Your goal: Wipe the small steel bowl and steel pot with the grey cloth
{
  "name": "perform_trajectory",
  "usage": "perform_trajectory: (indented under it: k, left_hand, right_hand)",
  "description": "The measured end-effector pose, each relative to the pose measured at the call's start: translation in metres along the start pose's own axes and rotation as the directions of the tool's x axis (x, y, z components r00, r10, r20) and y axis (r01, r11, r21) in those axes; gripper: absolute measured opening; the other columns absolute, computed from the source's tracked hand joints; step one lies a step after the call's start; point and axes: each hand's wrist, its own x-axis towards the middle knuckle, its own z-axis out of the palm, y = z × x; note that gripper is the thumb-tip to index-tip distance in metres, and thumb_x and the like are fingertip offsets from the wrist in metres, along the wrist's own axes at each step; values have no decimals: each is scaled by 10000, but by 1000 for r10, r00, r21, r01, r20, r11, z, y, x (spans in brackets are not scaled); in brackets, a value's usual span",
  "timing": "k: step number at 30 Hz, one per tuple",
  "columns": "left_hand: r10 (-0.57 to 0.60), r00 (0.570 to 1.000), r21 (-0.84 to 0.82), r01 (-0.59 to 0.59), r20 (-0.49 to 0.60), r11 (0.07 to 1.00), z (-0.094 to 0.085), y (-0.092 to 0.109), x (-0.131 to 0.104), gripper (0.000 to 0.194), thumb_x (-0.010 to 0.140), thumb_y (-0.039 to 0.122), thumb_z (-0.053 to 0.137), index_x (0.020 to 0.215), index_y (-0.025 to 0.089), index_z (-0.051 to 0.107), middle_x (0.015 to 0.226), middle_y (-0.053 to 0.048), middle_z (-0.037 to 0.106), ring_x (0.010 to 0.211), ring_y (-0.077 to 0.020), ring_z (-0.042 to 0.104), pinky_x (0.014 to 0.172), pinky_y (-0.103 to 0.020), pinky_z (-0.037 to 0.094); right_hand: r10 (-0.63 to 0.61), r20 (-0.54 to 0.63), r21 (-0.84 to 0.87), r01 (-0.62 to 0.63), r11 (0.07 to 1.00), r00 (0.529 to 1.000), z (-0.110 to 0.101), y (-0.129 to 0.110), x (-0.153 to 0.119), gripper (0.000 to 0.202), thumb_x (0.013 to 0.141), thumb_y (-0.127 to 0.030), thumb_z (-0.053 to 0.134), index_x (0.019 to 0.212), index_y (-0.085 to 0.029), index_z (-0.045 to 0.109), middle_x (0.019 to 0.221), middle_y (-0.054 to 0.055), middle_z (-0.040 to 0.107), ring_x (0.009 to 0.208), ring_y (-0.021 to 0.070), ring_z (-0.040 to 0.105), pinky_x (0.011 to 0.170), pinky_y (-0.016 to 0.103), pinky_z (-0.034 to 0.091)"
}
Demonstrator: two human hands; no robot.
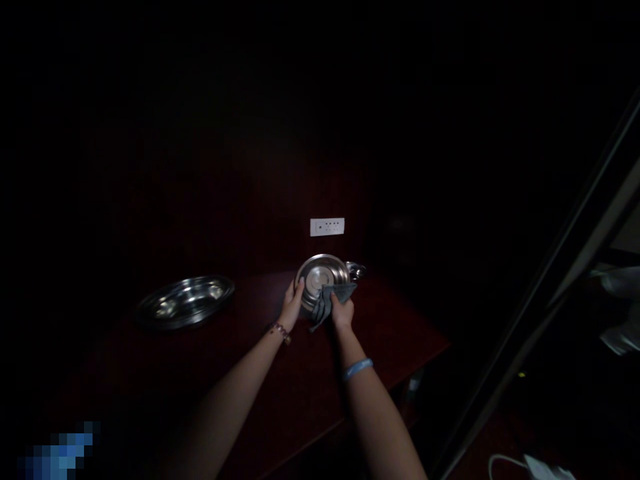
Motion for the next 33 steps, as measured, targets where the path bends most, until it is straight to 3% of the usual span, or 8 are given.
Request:
perform_trajectory:
  k: [6,8,11,13,16,21,26,33]
  left_hand:
    - [-94,987,16,93,132,996,2,-18,-1,870,783,380,680,1480,251,175,1426,-115,480,1309,-212,467,1128,-387,325]
    - [-131,979,68,122,158,990,4,-26,-2,849,758,362,704,1453,203,243,1409,-144,492,1307,-225,467,1134,-405,315]
    - [-140,958,137,108,252,985,6,-37,-4,562,798,365,638,1283,116,502,1341,-166,554,1273,-244,498,1131,-410,322]
    - [-153,936,154,108,317,982,7,-39,-4,450,836,359,568,1202,96,576,1288,-157,601,1233,-244,533,1111,-409,353]
    - [-188,934,180,138,303,974,8,-39,-4,415,851,313,516,1214,126,586,1297,-117,607,1219,-223,546,1084,-370,386]
    - [-218,950,230,166,223,959,7,-38,-2,387,832,228,474,1181,123,605,1211,-93,656,1184,-212,571,1055,-333,404]
    - [-187,945,241,122,269,963,9,-37,-5,367,842,265,472,1124,101,640,1124,-106,683,1150,-220,582,1051,-326,405]
    - [-180,949,270,108,260,957,11,-38,-6,447,840,298,511,1220,76,591,1254,-148,629,1191,-228,565,1081,-344,378]
  right_hand:
    - [117,-106,122,-104,987,987,-2,-5,0,344,662,-327,738,928,-111,712,897,100,749,882,228,709,775,297,553]
    - [143,-122,164,-122,979,982,-1,-8,-2,313,659,-303,744,905,-112,711,889,99,749,869,219,709,750,277,556]
    - [202,-104,246,-172,954,974,0,-12,-6,283,658,-284,749,875,-108,703,865,90,748,846,208,708,716,252,560]
    - [249,-69,342,-211,916,966,2,-14,-9,287,674,-286,739,898,-111,692,863,77,748,838,197,710,710,243,565]
    - [276,44,442,-266,857,960,4,-16,-11,301,709,-300,713,946,-116,681,867,66,746,825,187,713,728,252,578]
    - [253,193,415,-312,855,948,3,-18,-13,338,675,-270,766,962,-109,690,884,84,746,823,201,714,763,278,588]
    - [263,166,357,-306,882,951,-1,-15,-11,304,661,-251,785,910,-103,691,882,79,743,838,191,711,797,275,586]
    - [237,152,328,-275,904,960,-5,-5,-3,315,676,-243,765,955,-125,680,936,74,737,877,187,708,798,288,593]
